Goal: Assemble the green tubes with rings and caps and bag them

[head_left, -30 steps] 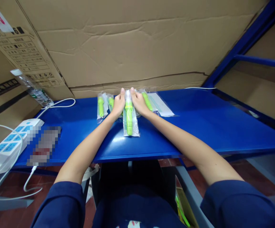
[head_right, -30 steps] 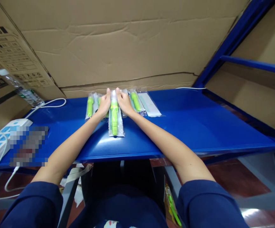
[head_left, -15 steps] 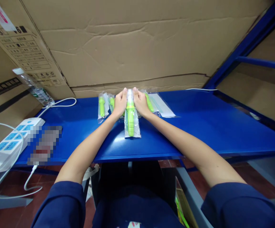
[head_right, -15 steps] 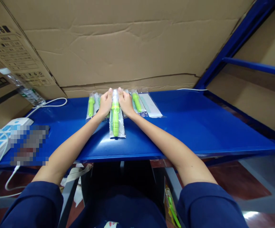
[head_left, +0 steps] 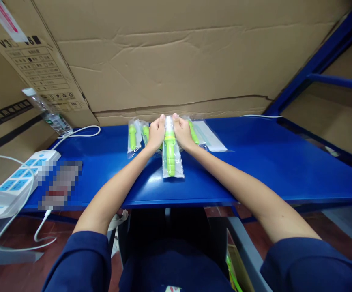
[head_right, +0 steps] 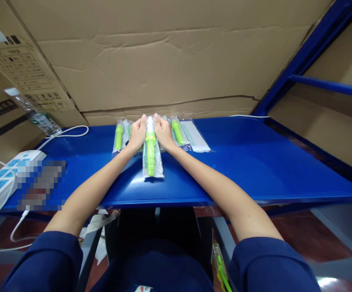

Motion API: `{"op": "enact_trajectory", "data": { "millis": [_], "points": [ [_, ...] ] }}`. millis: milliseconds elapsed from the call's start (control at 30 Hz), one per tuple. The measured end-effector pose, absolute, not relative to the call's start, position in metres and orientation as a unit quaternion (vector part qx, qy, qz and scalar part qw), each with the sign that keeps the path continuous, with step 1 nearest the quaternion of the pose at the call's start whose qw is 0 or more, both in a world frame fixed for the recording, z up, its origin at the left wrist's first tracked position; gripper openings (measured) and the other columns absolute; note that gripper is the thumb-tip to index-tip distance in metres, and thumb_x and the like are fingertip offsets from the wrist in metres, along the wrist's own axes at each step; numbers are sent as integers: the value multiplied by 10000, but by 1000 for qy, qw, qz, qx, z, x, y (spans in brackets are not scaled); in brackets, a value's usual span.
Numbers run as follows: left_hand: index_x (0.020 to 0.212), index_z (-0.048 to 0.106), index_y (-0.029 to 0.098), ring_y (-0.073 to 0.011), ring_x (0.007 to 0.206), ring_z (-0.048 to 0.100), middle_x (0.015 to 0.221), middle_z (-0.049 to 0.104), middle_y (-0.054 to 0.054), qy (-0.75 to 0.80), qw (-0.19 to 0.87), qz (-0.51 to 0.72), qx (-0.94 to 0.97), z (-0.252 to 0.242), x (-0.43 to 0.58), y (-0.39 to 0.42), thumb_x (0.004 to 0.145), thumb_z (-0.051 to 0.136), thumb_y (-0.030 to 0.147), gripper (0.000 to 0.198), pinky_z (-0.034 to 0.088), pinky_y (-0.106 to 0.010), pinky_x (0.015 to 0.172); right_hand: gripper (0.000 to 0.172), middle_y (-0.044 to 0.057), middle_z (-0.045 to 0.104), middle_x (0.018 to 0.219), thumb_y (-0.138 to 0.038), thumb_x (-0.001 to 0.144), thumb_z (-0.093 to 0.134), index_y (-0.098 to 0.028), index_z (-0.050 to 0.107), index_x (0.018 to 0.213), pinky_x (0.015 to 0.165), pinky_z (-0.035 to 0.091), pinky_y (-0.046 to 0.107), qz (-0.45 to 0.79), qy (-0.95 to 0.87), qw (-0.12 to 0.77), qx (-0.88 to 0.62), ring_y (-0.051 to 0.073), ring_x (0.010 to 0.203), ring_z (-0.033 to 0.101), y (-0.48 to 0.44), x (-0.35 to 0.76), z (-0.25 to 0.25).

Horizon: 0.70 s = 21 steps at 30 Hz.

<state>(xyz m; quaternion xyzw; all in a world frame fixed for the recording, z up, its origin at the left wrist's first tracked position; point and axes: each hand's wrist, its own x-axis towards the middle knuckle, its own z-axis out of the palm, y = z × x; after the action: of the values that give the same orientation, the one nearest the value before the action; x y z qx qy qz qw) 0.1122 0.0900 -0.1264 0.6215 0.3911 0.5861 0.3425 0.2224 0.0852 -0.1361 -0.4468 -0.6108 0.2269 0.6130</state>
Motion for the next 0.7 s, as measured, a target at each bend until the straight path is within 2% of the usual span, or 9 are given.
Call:
{"op": "enact_trajectory", "data": {
  "millis": [133,300,500,700],
  "points": [
    [621,435,198,-121,600,405,618,435,20,399,359,584,609,-122,113,85,996,484,518,495,355,-270,599,681,-19,354,610,-880,861,286,-241,338,630,554,356,292,233,-612,605,-453,139,594,344,83,223,-134],
    [623,436,202,-126,610,421,622,440,15,396,366,583,608,-123,113,85,980,477,578,520,380,-267,604,649,-7,363,624,-824,909,300,-240,334,629,594,412,294,233,-608,590,-477,153,620,372,80,224,-131],
    [622,433,201,-123,619,435,618,450,14,399,366,584,605,-126,114,88,962,480,621,543,392,-258,606,674,-2,379,629,-869,870,303,-241,338,625,599,433,293,242,-602,592,-478,153,629,397,80,223,-129],
    [634,454,200,-130,634,482,615,468,7,425,386,589,569,-127,115,94,923,456,710,587,409,-265,607,709,-22,364,553,-919,821,275,-240,391,657,453,390,269,394,-579,531,-477,128,500,398,85,226,-127]
  ]
}}
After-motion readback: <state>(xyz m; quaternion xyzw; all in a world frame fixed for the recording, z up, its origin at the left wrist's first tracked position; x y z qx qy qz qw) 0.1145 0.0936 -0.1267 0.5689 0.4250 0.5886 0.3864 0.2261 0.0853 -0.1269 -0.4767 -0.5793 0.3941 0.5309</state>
